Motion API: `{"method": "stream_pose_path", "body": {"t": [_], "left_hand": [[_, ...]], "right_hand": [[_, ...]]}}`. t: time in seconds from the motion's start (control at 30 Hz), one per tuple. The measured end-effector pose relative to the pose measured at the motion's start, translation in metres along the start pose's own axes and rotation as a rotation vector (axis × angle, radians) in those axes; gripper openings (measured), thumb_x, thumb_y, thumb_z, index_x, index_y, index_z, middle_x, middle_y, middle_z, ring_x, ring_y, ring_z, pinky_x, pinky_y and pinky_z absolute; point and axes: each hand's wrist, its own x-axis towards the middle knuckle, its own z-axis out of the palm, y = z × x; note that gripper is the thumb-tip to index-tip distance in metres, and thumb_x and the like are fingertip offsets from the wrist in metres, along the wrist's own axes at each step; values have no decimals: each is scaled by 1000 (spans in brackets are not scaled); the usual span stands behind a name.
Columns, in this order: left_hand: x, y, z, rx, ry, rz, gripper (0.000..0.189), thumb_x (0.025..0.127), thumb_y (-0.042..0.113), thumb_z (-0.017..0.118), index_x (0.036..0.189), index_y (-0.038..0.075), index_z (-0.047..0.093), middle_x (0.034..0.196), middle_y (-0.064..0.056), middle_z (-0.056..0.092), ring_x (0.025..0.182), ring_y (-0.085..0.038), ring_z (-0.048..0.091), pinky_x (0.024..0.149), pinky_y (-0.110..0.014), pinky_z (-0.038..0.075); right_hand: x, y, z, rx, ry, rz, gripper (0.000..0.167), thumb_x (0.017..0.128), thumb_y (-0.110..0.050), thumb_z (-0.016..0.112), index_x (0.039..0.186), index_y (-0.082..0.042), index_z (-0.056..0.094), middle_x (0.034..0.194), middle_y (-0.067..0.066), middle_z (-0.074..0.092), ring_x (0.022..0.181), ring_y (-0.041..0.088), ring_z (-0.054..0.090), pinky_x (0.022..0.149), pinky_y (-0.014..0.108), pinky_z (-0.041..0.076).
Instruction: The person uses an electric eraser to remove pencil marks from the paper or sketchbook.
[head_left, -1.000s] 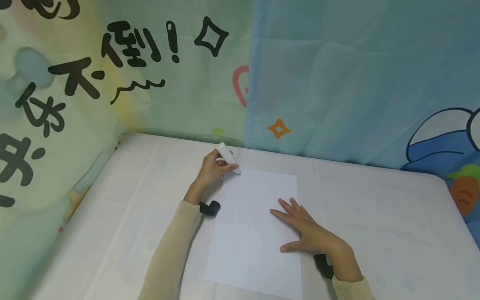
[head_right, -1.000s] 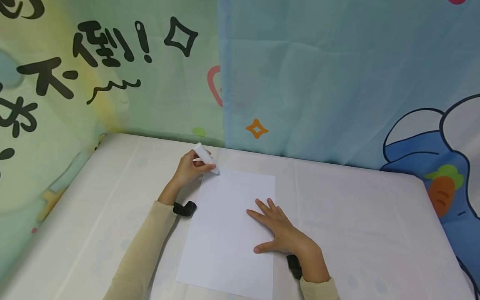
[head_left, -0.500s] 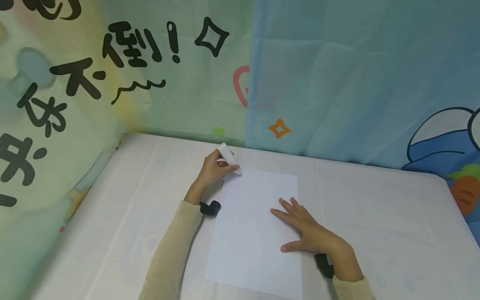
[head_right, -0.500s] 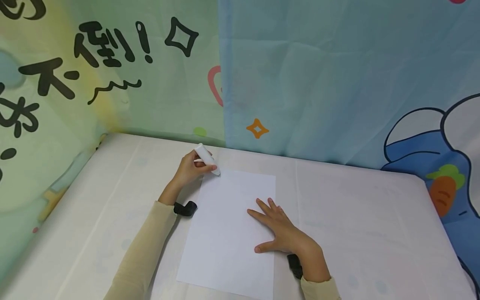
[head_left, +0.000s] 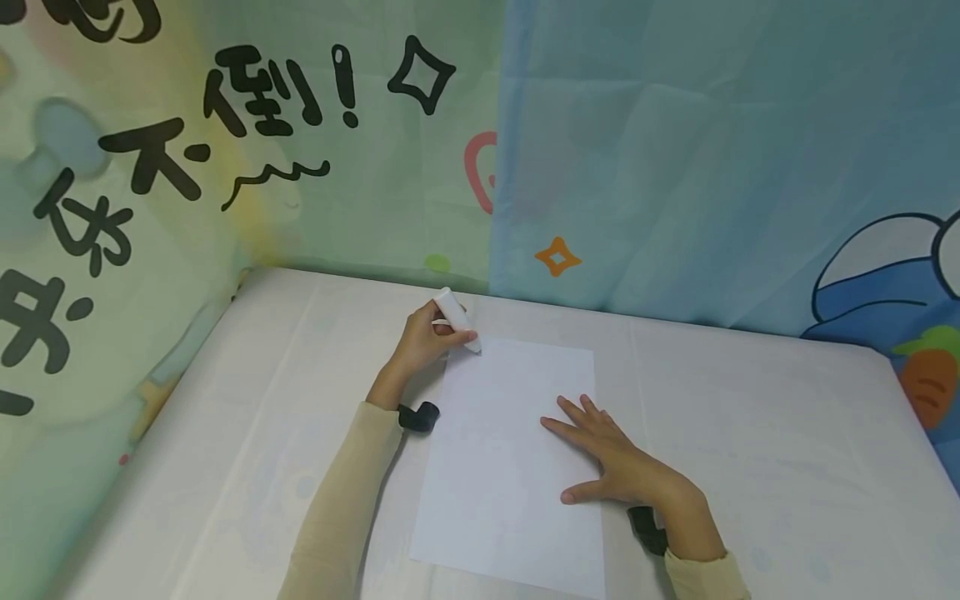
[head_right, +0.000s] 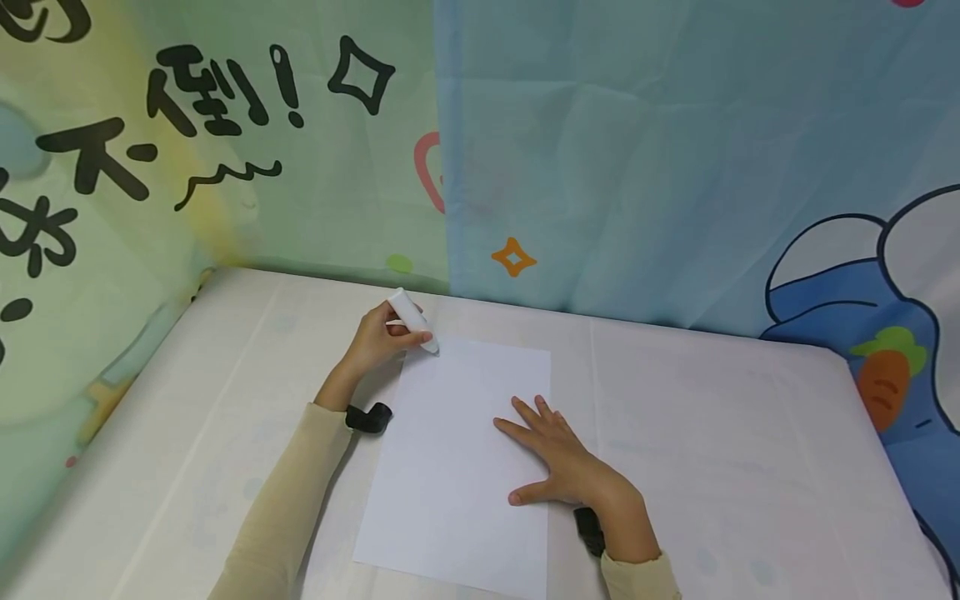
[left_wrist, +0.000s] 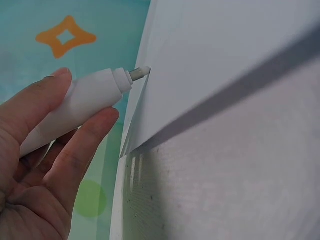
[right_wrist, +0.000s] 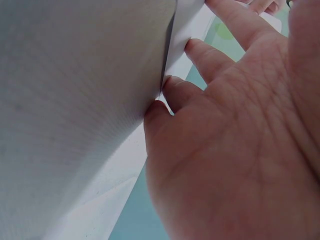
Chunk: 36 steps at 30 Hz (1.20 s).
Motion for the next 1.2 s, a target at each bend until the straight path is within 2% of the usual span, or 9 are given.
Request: {"method": "stream_pose_path", "body": {"t": [0.5,0.6,0.8,0.9,1.2], "left_hand": [[2,2,6,-1,-45,5,42,82,5,78,117,-5,56,107,-22,63,91,-31,68,73,-24,55],[0,2,4,-8,-59,0,43,83,5,78,118,-5,55,108,-22,63,91,-31,68,74,-25,55],[-8,0,-8,10,-29,-14,42,82,5,78,117,-4,56,106,-20,63,86,-23,67,72,-23,54],[-8,-1,-10,12,-34,-8,42,82,4,78,117,-5,56,106,-20,64,84,-21,66,72,-23,53],[-4,2,-3,-33,-78,9,43,82,3,77,117,-6,55,105,-21,63,84,-22,68,72,-24,54]], "right_hand": [[-7,0,0,14,4,12,91,73,-37,83,148,-9,40,160,23,14,145,49,-4,112,66,-3],[-8,-1,0,27,-3,14,90,74,-36,83,148,-9,40,160,23,14,145,49,-4,113,66,-3],[-1,-2,2,41,-32,-15,88,77,-37,81,150,-11,38,161,20,11,146,45,-6,115,61,-5],[0,-1,2,21,-43,-6,89,77,-37,81,150,-11,37,162,18,10,147,43,-6,116,59,-5],[-6,3,-1,-1,-34,31,91,75,-37,82,150,-12,37,162,18,10,147,44,-6,115,61,-4]]}}
